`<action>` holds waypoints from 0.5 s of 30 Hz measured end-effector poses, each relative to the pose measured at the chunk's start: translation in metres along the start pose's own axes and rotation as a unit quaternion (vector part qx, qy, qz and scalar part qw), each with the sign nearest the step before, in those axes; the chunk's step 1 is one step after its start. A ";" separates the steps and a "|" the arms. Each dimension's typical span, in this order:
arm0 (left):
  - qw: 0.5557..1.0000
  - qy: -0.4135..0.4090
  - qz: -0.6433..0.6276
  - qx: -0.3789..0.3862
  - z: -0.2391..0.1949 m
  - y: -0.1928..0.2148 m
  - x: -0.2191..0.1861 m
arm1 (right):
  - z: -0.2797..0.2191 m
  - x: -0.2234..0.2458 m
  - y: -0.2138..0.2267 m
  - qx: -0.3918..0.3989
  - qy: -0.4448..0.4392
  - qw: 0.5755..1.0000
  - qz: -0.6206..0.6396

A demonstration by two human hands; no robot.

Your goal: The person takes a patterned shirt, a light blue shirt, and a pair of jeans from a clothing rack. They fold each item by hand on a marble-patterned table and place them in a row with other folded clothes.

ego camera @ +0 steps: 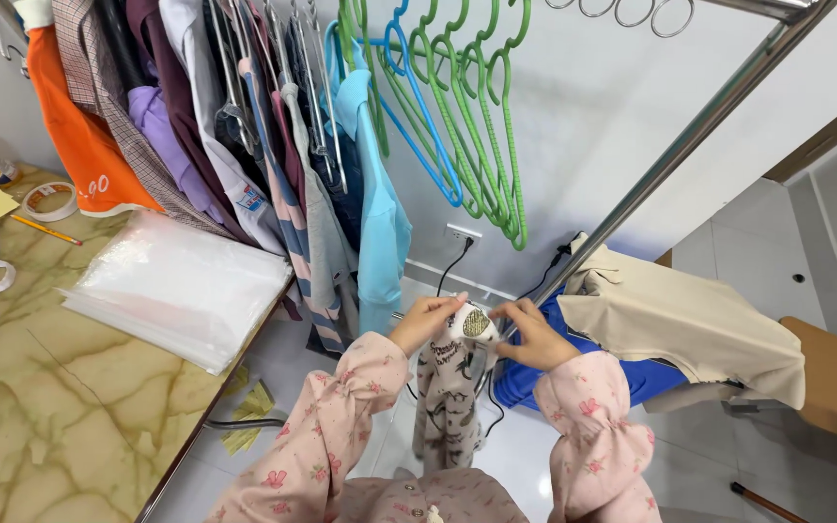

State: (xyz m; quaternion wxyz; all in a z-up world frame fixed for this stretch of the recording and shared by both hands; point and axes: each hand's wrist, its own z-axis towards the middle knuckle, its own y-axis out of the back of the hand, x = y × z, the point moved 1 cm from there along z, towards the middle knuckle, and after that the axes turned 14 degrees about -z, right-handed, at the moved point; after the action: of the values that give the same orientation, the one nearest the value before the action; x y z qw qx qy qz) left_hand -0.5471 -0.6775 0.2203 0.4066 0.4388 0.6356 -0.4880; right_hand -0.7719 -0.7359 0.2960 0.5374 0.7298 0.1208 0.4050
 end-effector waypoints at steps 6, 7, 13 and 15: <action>0.989 -0.108 0.032 0.095 -0.051 -0.034 -0.065 | -0.012 0.048 0.012 -0.103 0.003 0.984 0.145; 0.989 -0.107 0.031 0.097 -0.054 -0.036 -0.075 | -0.010 0.041 0.006 -0.104 0.001 0.984 0.145; 0.988 -0.153 0.016 0.019 -0.046 -0.030 -0.067 | -0.013 0.042 0.009 -0.175 -0.020 0.970 0.166; 0.991 -0.111 -0.007 -0.073 -0.040 -0.024 -0.061 | -0.013 0.033 0.012 -0.197 -0.007 0.978 0.072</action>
State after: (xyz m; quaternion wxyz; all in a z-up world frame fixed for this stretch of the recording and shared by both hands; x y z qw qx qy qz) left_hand -0.5562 -0.6518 0.2922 0.5024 0.3467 0.6231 -0.4889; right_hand -0.7627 -0.7117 0.3231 0.6413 0.6191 -0.0180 0.4529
